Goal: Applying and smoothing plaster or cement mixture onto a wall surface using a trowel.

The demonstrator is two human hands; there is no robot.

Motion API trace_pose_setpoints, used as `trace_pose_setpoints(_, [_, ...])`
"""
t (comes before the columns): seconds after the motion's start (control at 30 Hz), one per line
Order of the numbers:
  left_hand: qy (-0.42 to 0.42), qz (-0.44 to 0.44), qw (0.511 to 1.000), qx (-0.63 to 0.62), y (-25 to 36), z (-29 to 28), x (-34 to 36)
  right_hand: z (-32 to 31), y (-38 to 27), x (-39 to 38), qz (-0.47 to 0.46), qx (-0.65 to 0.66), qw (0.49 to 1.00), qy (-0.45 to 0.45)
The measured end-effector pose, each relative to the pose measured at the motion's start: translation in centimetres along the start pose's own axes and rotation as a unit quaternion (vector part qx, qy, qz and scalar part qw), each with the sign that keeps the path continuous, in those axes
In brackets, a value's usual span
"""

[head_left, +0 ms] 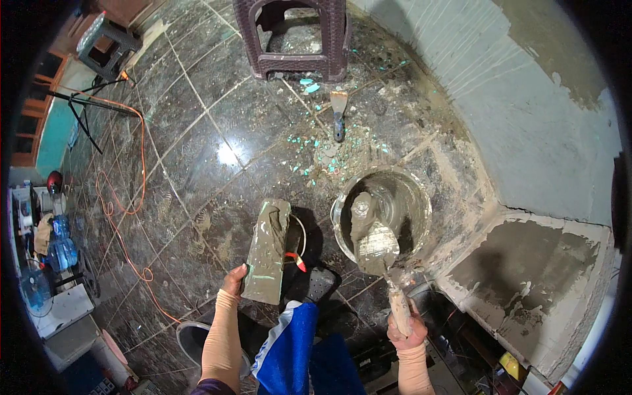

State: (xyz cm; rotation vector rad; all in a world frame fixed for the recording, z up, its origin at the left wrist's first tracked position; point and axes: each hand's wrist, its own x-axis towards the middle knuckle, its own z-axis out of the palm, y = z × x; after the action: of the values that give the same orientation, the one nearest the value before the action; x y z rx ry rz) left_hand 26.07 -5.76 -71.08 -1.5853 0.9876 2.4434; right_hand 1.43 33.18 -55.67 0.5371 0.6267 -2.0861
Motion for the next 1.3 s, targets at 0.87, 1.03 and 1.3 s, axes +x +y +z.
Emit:
trace_pose_setpoints(0.87, [-0.232,0.167,0.954,0.091,32.6,36.6,-38.6,36.9,-11.0,-16.9,-0.454,-0.595,0.662,0.034])
trace_pose_setpoints(1.03, [-0.274,0.171,0.944,0.071,35.0,42.1,-46.7,41.3,-13.7,-21.0,-0.520,-0.660,0.541,0.045])
trace_pose_setpoints(1.3, [-0.310,0.183,0.931,0.066,38.9,46.1,-54.5,45.8,-17.1,-25.8,-0.596,-0.646,0.474,0.047])
